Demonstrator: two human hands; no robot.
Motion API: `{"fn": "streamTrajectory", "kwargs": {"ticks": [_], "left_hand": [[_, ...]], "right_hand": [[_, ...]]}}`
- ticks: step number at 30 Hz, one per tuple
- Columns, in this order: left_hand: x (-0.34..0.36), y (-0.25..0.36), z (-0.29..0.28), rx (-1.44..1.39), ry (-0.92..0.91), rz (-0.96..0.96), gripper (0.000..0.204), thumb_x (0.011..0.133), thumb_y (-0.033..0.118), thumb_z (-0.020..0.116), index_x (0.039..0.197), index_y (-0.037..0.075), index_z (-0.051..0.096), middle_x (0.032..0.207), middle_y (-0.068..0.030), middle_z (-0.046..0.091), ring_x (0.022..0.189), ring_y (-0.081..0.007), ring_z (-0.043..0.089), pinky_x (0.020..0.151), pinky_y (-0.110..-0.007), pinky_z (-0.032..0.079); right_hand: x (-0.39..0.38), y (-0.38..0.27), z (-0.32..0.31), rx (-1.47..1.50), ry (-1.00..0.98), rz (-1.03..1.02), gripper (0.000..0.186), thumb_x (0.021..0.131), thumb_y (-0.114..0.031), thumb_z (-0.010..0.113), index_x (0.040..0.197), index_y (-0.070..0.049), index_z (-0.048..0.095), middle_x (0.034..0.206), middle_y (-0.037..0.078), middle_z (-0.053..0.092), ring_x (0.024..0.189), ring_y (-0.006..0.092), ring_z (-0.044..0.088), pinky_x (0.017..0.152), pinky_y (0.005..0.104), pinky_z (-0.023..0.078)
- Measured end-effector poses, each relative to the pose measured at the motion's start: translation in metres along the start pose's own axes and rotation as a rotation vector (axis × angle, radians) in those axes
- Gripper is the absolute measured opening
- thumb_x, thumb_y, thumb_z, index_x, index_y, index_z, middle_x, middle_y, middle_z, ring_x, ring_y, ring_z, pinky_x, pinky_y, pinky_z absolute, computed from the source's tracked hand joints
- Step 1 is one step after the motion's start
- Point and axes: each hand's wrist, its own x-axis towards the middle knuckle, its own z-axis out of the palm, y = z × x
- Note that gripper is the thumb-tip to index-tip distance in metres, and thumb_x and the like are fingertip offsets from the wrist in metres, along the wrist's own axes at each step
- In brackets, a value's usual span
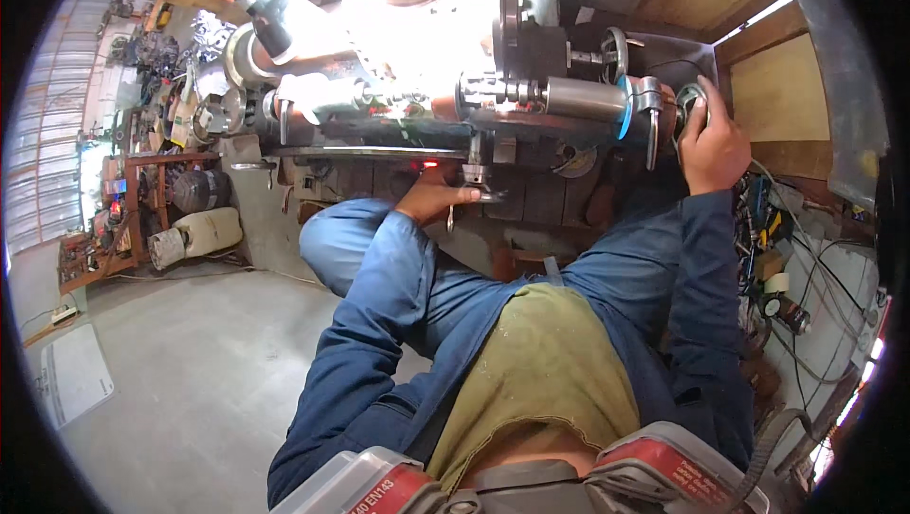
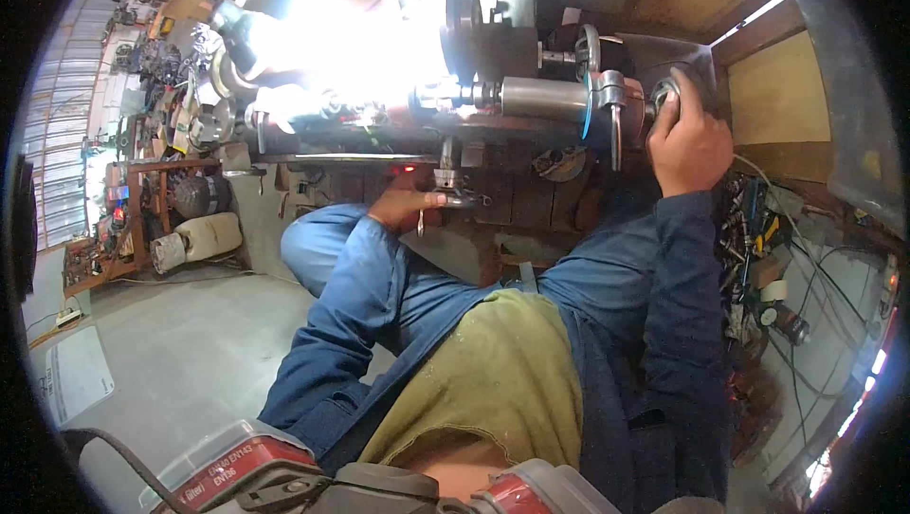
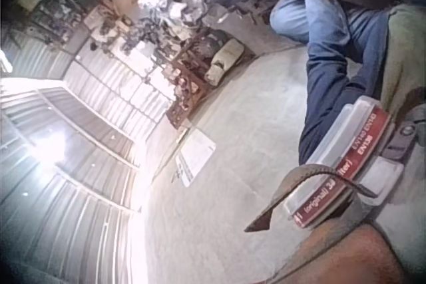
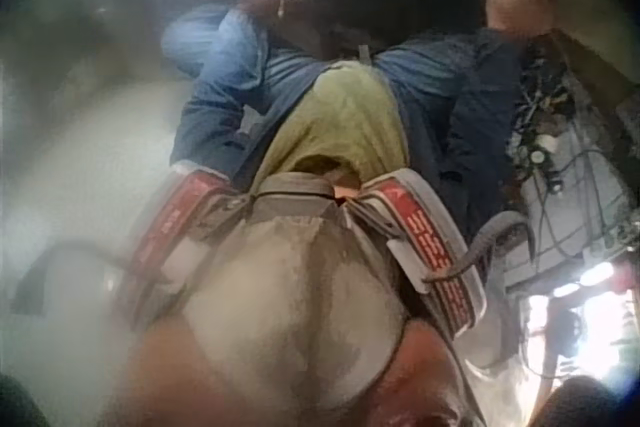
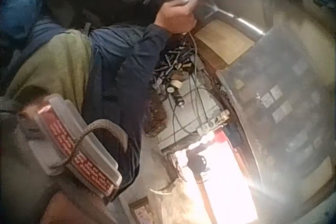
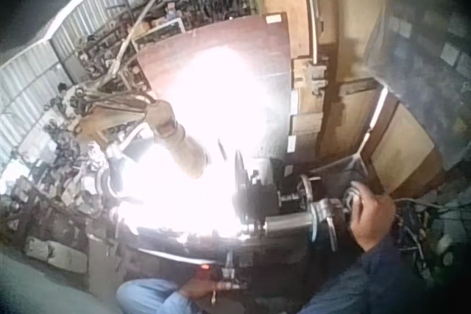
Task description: The person uses a specialized grinding machine to resurface a camshaft, manually turning handwheels to control the feed and contact between the grinding wheel and the camshaft lobes while sparks are visible.
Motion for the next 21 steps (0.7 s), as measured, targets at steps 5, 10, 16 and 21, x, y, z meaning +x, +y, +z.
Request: {"fn": "streamTrajectory", "kwargs": {"ticks": [5,10,16,21], "left_hand": [[-0.005,0.003,0.004,-0.069,-0.031,0.039,0.061,0.080,0.010,0.074,0.135,0.002,0.049,0.122,-0.0100,0.062,0.110,-0.0237,0.061,0.090,-0.038,0.052],[-0.002,0.009,0.005,0.029,-0.023,-0.024,0.059,0.083,0.017,0.075,0.134,0.003,0.050,0.121,-0.0103,0.062,0.107,-0.0242,0.063,0.086,-0.037,0.055],[-0.001,0.046,0.037,0.856,0.188,-0.255,0.093,0.066,0.056,0.081,0.130,-0.005,0.051,0.119,-0.0197,0.063,0.102,-0.0275,0.064,0.089,-0.034,0.049],[0.005,0.015,0.020,0.763,0.212,-0.023,0.089,0.066,0.048,0.085,0.131,-0.002,0.050,0.105,-0.0144,0.066,0.076,-0.0210,0.064,0.066,-0.034,0.052]], "right_hand": [[-0.011,-0.003,0.005,0.045,0.196,-0.068,0.030,0.090,-0.021,0.056,0.117,-0.021,0.067,0.076,0.014,0.069,0.061,0.0343,0.062,0.058,0.0453,0.046],[-0.016,0.000,0.010,0.067,0.190,-0.064,0.032,0.091,-0.023,0.056,0.122,-0.022,0.064,0.078,0.014,0.069,0.063,0.0355,0.063,0.059,0.0469,0.047],[0.003,-0.004,-0.004,-0.024,-0.116,0.073,0.029,0.095,-0.030,0.053,0.122,-0.026,0.062,0.078,0.015,0.070,0.068,0.0377,0.067,0.058,0.0481,0.052],[-0.012,-0.002,0.004,0.004,0.027,0.080,0.029,0.094,-0.029,0.053,0.122,-0.027,0.062,0.074,0.014,0.069,0.065,0.0366,0.067,0.057,0.0468,0.052]]}}
